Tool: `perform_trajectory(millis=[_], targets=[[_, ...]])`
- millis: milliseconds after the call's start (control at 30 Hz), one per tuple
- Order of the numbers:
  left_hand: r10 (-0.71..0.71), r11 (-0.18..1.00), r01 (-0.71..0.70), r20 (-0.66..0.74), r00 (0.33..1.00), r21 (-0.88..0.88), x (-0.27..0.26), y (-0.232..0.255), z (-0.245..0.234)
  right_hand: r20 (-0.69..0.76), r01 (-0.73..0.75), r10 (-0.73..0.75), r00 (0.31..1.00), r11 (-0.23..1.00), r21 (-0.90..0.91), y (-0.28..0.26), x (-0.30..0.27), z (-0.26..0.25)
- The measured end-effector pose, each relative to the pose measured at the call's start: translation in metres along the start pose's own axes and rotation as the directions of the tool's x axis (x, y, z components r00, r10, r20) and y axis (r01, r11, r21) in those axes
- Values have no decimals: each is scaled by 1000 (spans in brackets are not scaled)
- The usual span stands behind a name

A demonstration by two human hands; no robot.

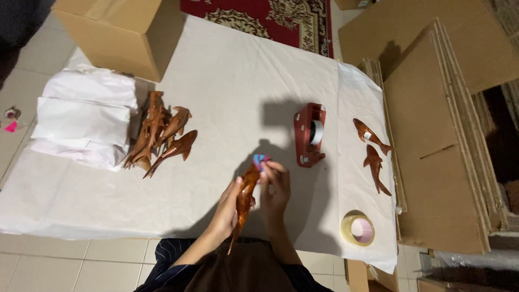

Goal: Applying small adhesive labels to wooden fish figurines at a packing station.

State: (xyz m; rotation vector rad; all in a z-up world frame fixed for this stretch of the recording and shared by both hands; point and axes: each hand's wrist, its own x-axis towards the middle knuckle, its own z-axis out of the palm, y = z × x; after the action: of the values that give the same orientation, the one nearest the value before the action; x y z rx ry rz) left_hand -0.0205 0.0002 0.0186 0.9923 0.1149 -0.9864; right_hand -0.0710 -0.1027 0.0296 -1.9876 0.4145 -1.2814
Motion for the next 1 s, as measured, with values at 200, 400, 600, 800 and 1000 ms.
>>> perform_trajectory(millis=[200,400,600,800,1000], targets=[[-81,986,60,-133,988,-155,23,4,-13,230,94,-105,968,994,56,-30,-27,-1],[-52,958,54,15,999,-283,49,2,-43,573,-2,-137,808,972,235,-54,-13,-32],[335,939,-340,-91,938,-45,27,6,-33,272,-276,139,952,773,572,15,-30,-38],[333,900,-376,210,919,221,1,12,-8,131,17,-56,990,959,284,-4,1,-42],[244,895,-330,290,925,299,-14,19,-4,-8,-4,5,1000,986,165,10,14,-47]])
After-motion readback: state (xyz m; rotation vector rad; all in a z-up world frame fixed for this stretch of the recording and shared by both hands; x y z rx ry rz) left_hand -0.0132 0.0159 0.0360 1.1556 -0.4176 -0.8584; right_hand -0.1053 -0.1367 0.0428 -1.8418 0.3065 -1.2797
